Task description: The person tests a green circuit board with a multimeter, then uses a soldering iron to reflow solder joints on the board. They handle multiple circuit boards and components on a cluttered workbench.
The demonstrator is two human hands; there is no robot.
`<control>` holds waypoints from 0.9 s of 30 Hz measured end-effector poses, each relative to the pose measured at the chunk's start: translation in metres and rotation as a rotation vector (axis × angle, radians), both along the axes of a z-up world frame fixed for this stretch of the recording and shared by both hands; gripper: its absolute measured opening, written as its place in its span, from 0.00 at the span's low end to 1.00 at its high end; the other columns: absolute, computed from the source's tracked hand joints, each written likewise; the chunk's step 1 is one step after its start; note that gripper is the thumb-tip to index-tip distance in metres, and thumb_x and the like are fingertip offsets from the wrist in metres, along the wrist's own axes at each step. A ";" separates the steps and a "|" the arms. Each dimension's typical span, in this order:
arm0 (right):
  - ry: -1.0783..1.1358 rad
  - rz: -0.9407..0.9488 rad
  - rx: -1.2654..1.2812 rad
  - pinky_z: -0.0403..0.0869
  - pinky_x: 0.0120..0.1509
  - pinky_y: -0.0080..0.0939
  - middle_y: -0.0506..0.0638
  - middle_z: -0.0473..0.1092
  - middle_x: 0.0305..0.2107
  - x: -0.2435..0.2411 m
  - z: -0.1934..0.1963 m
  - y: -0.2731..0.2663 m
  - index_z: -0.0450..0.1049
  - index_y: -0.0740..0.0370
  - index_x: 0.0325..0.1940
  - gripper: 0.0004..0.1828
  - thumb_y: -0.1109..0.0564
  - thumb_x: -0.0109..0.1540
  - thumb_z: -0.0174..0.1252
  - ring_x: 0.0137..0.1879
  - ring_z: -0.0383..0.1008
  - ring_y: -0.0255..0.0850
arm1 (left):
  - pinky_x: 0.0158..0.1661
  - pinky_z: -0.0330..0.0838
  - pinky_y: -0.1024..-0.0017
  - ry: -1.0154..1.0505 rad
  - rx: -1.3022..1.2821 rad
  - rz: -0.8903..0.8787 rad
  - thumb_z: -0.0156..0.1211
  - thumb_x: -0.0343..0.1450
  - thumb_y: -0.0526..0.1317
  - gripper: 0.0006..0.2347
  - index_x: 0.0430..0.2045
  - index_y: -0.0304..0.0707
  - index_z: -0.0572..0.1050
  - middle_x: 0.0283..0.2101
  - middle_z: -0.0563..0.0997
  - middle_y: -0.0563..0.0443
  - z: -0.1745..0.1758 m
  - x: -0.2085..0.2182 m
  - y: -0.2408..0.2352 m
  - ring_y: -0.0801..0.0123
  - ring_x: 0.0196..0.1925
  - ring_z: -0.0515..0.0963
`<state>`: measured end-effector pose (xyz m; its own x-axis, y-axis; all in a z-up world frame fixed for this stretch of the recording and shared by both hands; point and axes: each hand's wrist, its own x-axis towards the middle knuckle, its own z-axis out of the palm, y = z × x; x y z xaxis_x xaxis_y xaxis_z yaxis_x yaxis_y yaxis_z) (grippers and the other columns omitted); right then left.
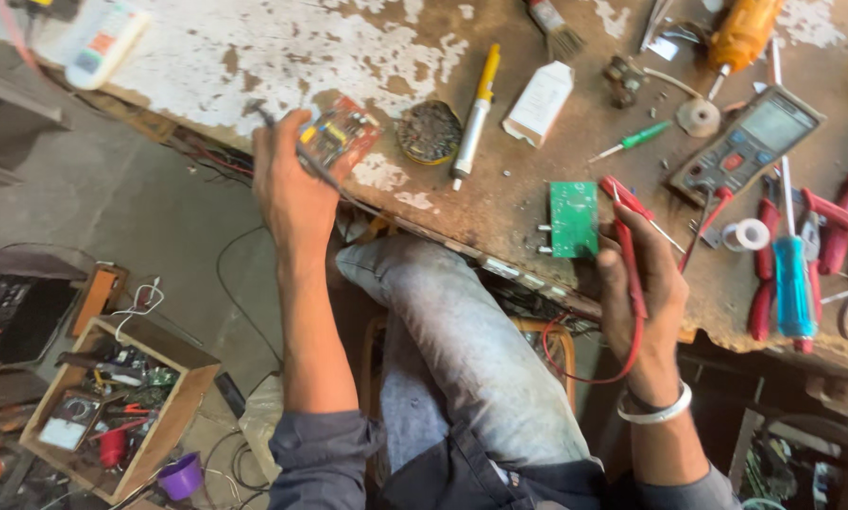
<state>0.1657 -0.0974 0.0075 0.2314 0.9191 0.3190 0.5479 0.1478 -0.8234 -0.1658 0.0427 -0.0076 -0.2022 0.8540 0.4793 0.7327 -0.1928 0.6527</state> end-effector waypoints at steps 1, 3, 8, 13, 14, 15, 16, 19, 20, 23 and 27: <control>0.062 0.004 -0.035 0.75 0.60 0.39 0.56 0.74 0.52 -0.002 -0.001 0.000 0.67 0.67 0.70 0.23 0.60 0.70 0.57 0.55 0.76 0.39 | 0.50 0.75 0.60 -0.069 0.027 0.006 0.81 0.65 0.38 0.25 0.54 0.35 0.74 0.51 0.77 0.39 -0.003 0.004 -0.007 0.54 0.53 0.79; 0.188 0.013 -0.106 0.80 0.54 0.38 0.54 0.73 0.51 -0.003 -0.002 -0.001 0.64 0.65 0.70 0.26 0.61 0.67 0.59 0.51 0.78 0.37 | 0.51 0.76 0.63 -0.161 0.133 0.046 0.81 0.68 0.37 0.24 0.55 0.34 0.74 0.50 0.76 0.42 -0.009 0.012 -0.023 0.58 0.52 0.79; 0.014 0.046 -0.033 0.79 0.53 0.39 0.56 0.72 0.53 -0.005 0.001 0.002 0.63 0.66 0.72 0.35 0.63 0.62 0.68 0.51 0.77 0.39 | 0.58 0.76 0.67 -0.633 0.191 0.069 0.75 0.71 0.35 0.21 0.57 0.31 0.72 0.54 0.76 0.47 -0.015 0.038 -0.073 0.63 0.56 0.78; -0.210 0.060 0.001 0.76 0.51 0.41 0.59 0.71 0.55 -0.007 0.008 0.006 0.64 0.65 0.69 0.40 0.59 0.56 0.74 0.49 0.77 0.46 | 0.56 0.78 0.67 -0.866 0.071 -0.111 0.74 0.69 0.36 0.19 0.52 0.33 0.74 0.52 0.79 0.47 -0.011 0.097 -0.109 0.62 0.53 0.81; -0.273 0.075 0.048 0.76 0.55 0.43 0.59 0.71 0.55 -0.007 0.009 0.005 0.64 0.64 0.70 0.40 0.59 0.56 0.74 0.53 0.76 0.49 | 0.57 0.78 0.65 -0.660 0.146 -0.099 0.75 0.69 0.35 0.19 0.52 0.34 0.74 0.53 0.79 0.46 -0.011 0.106 -0.110 0.59 0.54 0.80; -0.337 0.092 0.096 0.75 0.59 0.45 0.60 0.71 0.55 -0.007 0.010 0.005 0.63 0.64 0.70 0.41 0.59 0.56 0.74 0.57 0.76 0.53 | 0.58 0.77 0.63 -0.456 0.218 -0.089 0.75 0.68 0.35 0.20 0.52 0.34 0.73 0.53 0.78 0.44 -0.012 0.115 -0.108 0.56 0.55 0.80; -0.319 0.092 0.079 0.76 0.59 0.45 0.59 0.72 0.55 -0.007 0.010 0.005 0.64 0.63 0.70 0.40 0.58 0.57 0.74 0.57 0.76 0.52 | 0.58 0.76 0.61 -0.250 0.287 -0.080 0.75 0.68 0.35 0.20 0.52 0.35 0.73 0.53 0.78 0.43 -0.014 0.120 -0.106 0.52 0.55 0.80; -0.277 0.066 0.023 0.76 0.57 0.44 0.58 0.73 0.54 -0.004 0.009 0.005 0.65 0.62 0.69 0.38 0.58 0.58 0.73 0.55 0.77 0.50 | 0.60 0.77 0.56 -0.013 0.405 -0.175 0.72 0.73 0.30 0.17 0.53 0.39 0.73 0.57 0.79 0.39 -0.019 0.127 -0.097 0.51 0.59 0.81; -0.269 0.049 -0.003 0.76 0.56 0.44 0.58 0.73 0.52 -0.004 0.008 0.005 0.66 0.62 0.69 0.37 0.58 0.58 0.73 0.53 0.77 0.50 | 0.61 0.78 0.56 0.009 0.436 -0.244 0.70 0.73 0.28 0.17 0.54 0.40 0.73 0.57 0.79 0.39 -0.022 0.131 -0.094 0.51 0.61 0.80; -0.247 0.025 -0.018 0.75 0.54 0.44 0.57 0.74 0.50 -0.003 0.006 0.005 0.67 0.63 0.67 0.36 0.58 0.58 0.73 0.51 0.77 0.49 | 0.64 0.76 0.56 0.091 0.487 -0.435 0.67 0.74 0.27 0.18 0.57 0.44 0.73 0.58 0.79 0.41 -0.028 0.139 -0.090 0.54 0.65 0.78; -0.233 0.051 0.023 0.76 0.55 0.44 0.57 0.74 0.51 -0.001 0.006 0.006 0.66 0.63 0.68 0.36 0.57 0.59 0.72 0.53 0.77 0.49 | 0.65 0.70 0.55 0.262 0.365 -0.649 0.66 0.75 0.34 0.17 0.60 0.46 0.73 0.60 0.79 0.46 -0.027 0.145 -0.102 0.57 0.67 0.75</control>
